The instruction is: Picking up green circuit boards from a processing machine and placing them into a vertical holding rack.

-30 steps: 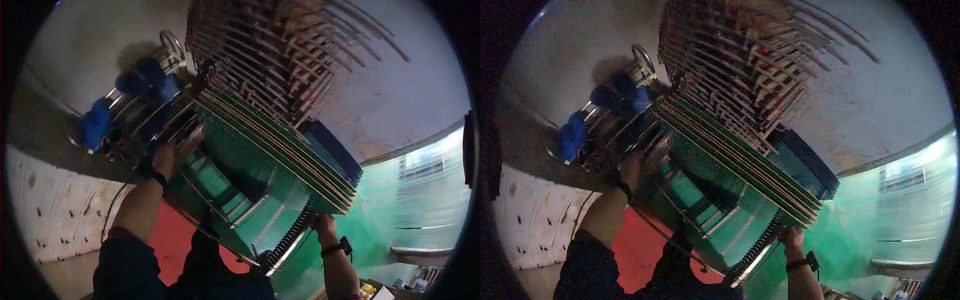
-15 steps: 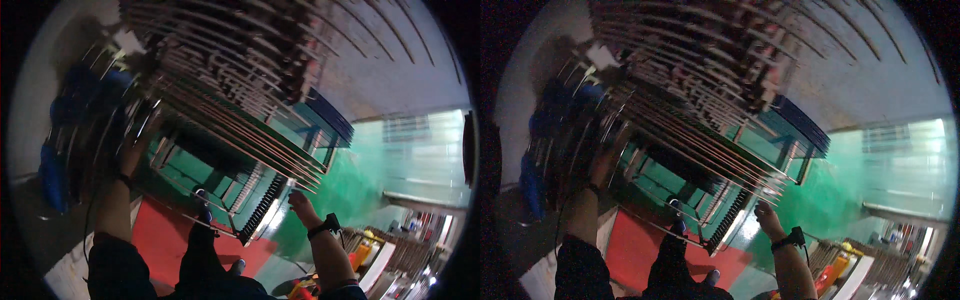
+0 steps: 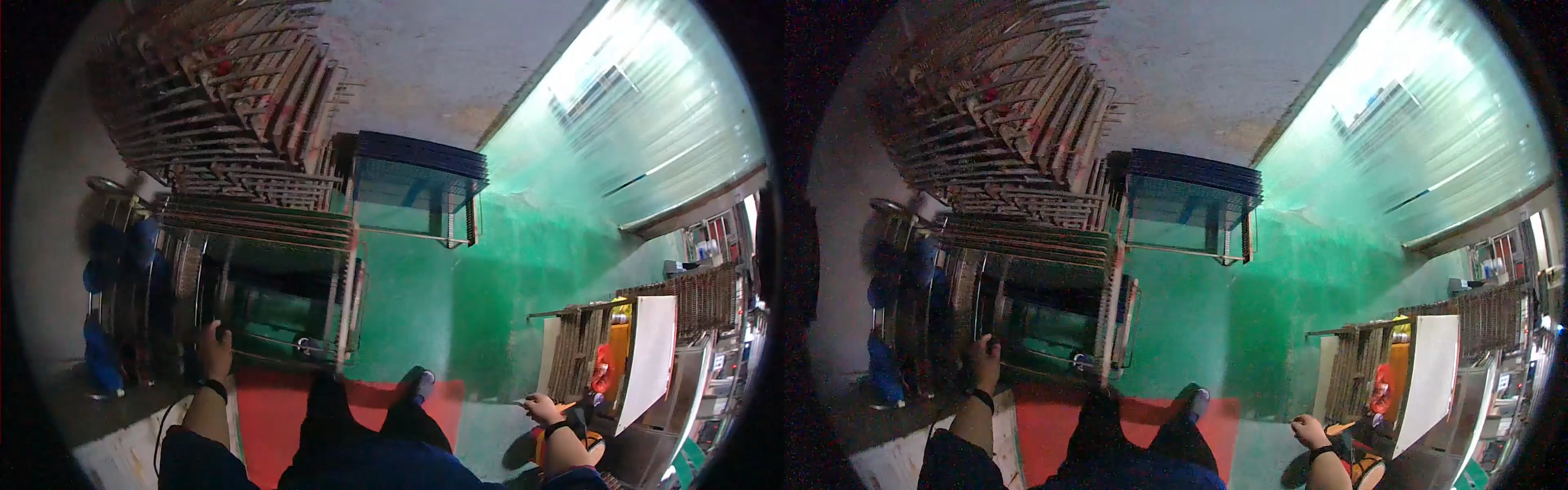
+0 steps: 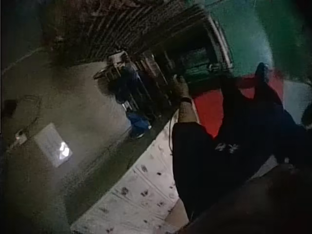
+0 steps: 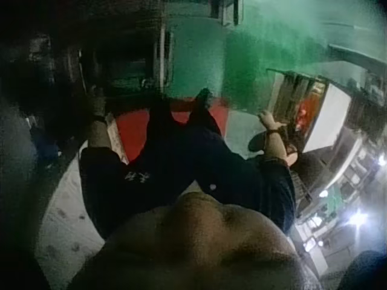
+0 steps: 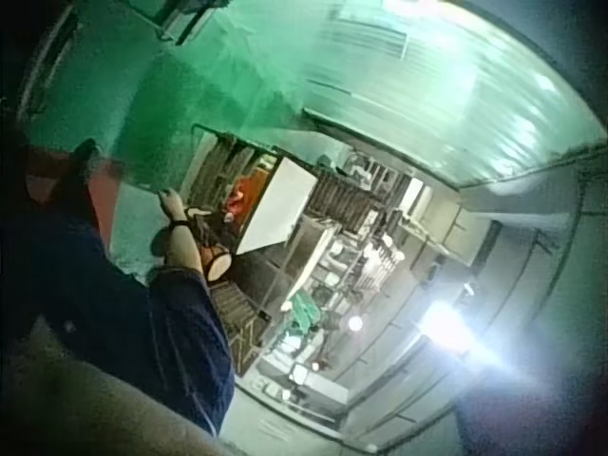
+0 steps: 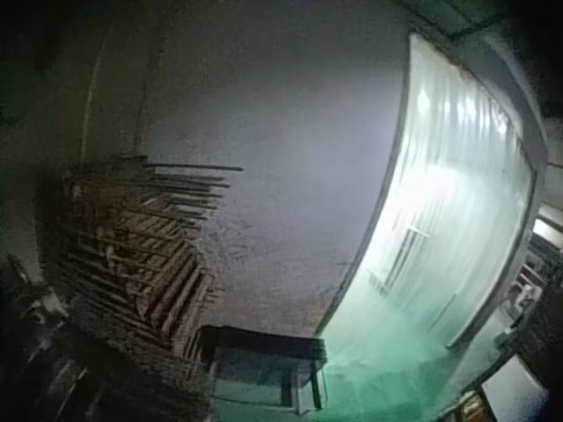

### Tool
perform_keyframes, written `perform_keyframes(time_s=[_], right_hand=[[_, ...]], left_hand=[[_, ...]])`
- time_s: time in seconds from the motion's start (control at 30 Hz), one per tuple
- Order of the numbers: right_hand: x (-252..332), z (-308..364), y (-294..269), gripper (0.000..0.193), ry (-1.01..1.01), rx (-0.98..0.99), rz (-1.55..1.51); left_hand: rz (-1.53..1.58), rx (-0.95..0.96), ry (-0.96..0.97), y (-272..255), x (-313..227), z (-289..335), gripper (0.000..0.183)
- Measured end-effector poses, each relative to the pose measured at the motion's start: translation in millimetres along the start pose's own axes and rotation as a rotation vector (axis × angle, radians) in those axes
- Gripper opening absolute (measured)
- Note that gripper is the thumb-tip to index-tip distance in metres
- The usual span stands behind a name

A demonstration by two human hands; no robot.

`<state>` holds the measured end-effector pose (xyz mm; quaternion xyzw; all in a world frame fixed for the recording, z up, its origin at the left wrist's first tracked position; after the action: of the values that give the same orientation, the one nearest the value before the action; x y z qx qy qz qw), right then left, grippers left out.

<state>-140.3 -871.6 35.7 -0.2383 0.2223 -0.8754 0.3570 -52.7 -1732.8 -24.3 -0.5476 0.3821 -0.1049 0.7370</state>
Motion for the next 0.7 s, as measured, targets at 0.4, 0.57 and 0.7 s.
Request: perform_keyframes(time_s=[0.4, 0.57, 0.7], right_hand=[[97, -83, -120, 0.039, -0.647, -0.081, -0.322], [181, -50, -123, 0.044, -0.697, 0.030, -0.227], [182, -50, -145, 0.045, -0.663, 0.052, -0.112]], left_hand=[[0.076, 0.370, 0.095, 51, -99, 159, 0.035], [0.224, 0.573, 0.017, 64, -164, 167, 0.039], [0.095, 0.415, 0.128, 100, -126, 138, 0.038]])
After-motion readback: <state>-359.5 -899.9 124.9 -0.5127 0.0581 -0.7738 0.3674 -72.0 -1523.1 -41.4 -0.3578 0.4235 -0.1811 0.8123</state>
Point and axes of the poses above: each hand's wrist, its own z-axis away from the middle knuckle, its own y-axis out of the palm, x = y × z, the point moved 2 cm from there along -z, towards the middle knuckle, and after that the axes turned 6 degrees about -z, right-handed, at the moved point
